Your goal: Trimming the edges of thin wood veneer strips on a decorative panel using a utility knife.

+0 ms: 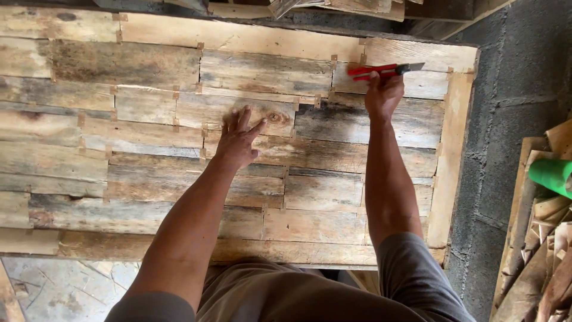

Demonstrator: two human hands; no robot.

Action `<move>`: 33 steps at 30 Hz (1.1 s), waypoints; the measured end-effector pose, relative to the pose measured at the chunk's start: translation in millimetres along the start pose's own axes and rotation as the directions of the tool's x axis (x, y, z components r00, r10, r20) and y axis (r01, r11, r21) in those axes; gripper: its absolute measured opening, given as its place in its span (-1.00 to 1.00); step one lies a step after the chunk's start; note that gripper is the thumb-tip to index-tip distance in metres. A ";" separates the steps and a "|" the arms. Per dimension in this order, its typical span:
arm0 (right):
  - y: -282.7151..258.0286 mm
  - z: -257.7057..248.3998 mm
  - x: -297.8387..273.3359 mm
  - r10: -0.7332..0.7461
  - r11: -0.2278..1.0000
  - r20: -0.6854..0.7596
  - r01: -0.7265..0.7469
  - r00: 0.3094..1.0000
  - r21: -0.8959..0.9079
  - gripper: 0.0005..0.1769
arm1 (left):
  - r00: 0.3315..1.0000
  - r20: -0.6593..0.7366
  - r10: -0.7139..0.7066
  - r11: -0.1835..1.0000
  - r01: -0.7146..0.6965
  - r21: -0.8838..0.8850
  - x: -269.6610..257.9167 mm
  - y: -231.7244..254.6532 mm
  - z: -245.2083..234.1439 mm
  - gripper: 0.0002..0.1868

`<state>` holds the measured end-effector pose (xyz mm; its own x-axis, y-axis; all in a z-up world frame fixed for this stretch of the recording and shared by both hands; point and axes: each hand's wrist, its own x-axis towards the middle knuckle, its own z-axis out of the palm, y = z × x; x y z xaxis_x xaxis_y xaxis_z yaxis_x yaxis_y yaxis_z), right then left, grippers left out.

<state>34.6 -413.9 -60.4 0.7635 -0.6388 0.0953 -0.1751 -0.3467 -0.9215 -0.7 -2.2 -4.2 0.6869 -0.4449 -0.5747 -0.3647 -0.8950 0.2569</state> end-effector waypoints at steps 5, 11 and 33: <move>-4.5 -1.6 -41.5 -0.016 1.000 -0.089 0.015 0.996 -0.020 -0.89 | 1.000 -0.015 0.016 0.999 -0.017 -0.035 0.9 -4.3 10.7 0.02; -71.7 -15.8 -156.0 -0.246 0.955 0.053 0.251 0.968 -0.159 -0.93 | 0.999 -0.027 0.038 0.999 -0.038 -0.015 1.9 -4.8 9.7 0.03; -18.7 -155.3 -358.3 0.212 0.977 -0.351 -0.204 0.912 0.063 -0.89 | 0.807 -0.516 0.287 0.937 -0.349 -0.025 -6.1 -6.2 93.5 -0.10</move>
<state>-332.3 -285.2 -18.9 0.4413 -0.8971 0.0232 -0.2876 -0.1658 -0.9433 -61.4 9.2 -75.0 0.7739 -0.6332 0.0109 -0.5659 -0.6837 0.4607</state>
